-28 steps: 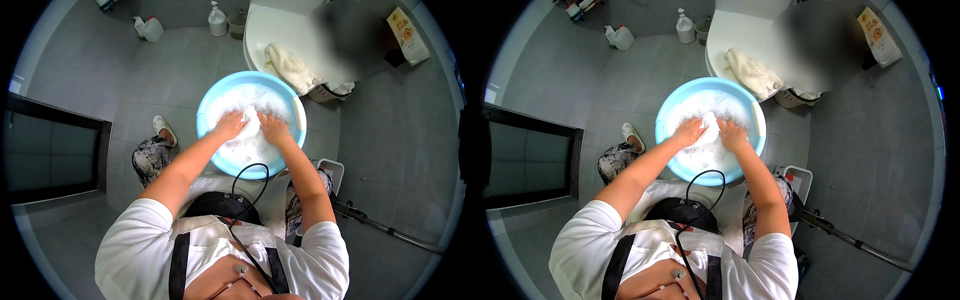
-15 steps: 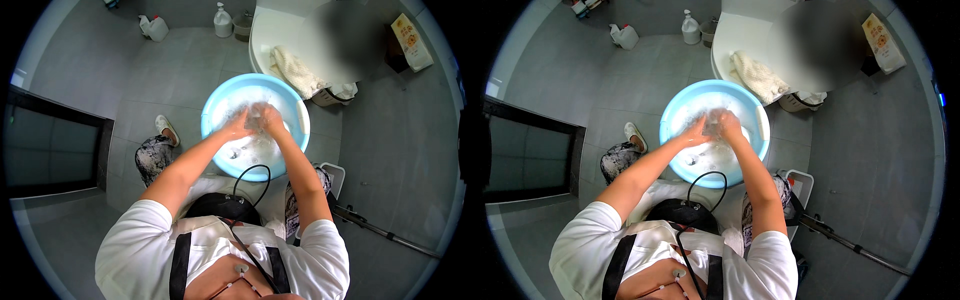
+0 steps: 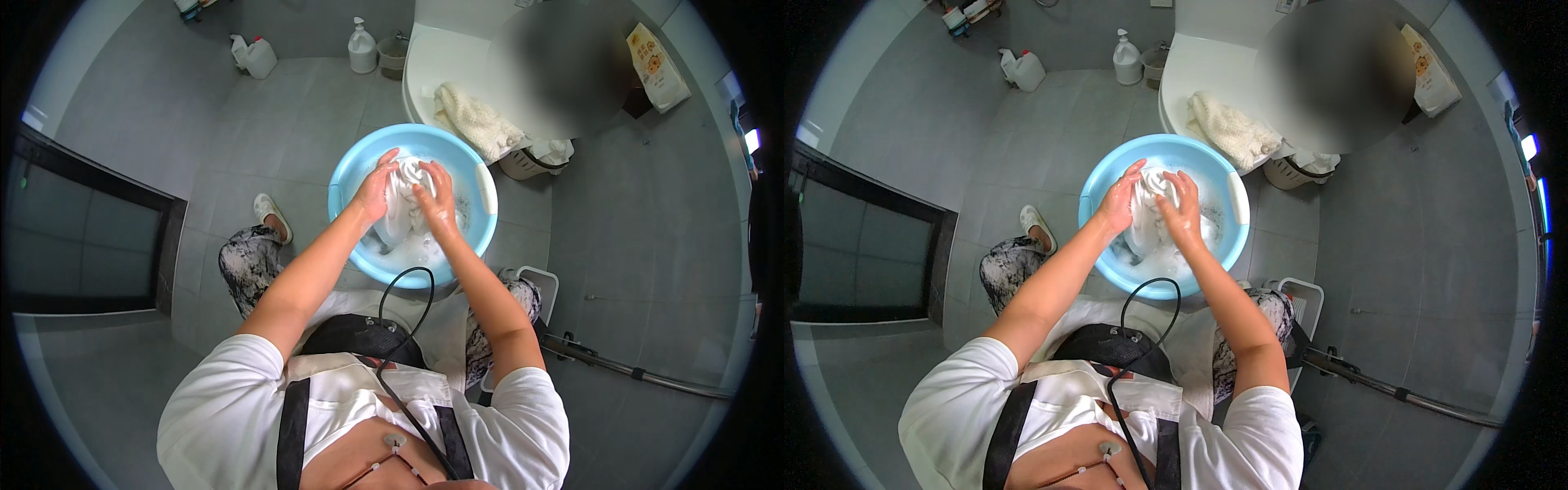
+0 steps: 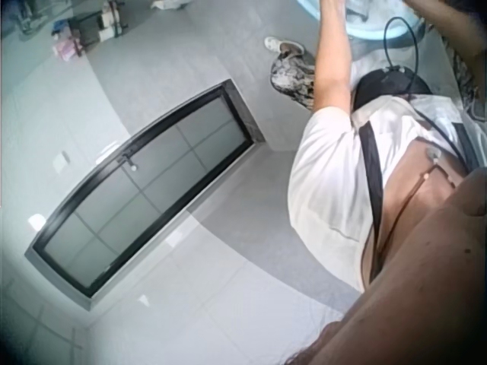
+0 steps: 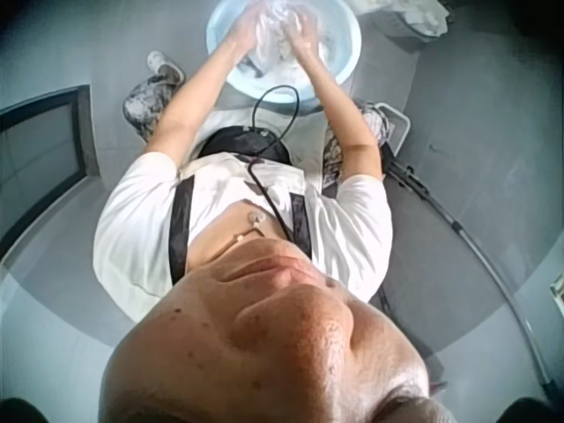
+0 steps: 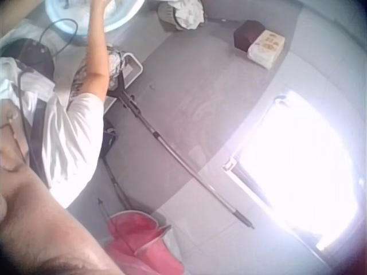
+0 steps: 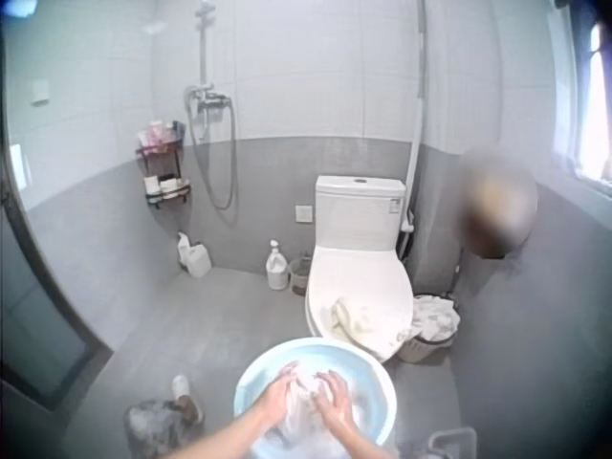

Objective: The person washes a white cloth in a basin of soapy water by hand, scrubbing the fabric against itself and wringing it out.

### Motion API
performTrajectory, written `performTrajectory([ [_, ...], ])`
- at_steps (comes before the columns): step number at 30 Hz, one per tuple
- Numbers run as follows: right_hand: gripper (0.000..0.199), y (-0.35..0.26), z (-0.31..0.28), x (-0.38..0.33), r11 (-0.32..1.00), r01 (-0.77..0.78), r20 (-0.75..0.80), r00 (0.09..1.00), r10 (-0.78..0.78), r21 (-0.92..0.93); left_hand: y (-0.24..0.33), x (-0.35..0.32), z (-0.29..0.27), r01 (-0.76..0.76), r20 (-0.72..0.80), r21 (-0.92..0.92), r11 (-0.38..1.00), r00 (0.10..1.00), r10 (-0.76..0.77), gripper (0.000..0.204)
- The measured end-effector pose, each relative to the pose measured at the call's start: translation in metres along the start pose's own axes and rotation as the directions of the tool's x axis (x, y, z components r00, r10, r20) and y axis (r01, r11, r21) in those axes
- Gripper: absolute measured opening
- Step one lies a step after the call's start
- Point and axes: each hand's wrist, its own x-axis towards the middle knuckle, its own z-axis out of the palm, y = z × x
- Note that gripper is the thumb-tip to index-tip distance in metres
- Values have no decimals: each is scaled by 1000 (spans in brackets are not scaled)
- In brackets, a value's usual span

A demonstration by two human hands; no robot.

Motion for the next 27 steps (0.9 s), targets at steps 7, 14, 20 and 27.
performTrajectory([
  [7,17,-19,13,-10,993,38,-92,995,-48,-110,-21,-1,29,26,-336,120,992,942,16,35],
  [14,24,-18,1,0,973,-196,28,979,201,-123,-39,-1,23,-20,-391,310,951,908,147,23],
  [20,37,25,-16,25,981,-188,26,982,187,53,-21,11,9,-10,-392,98,995,919,48,26],
  [27,64,-5,-56,34,716,-608,703,340,625,-343,17,6,18,-99,-297,121,988,946,132,27],
])
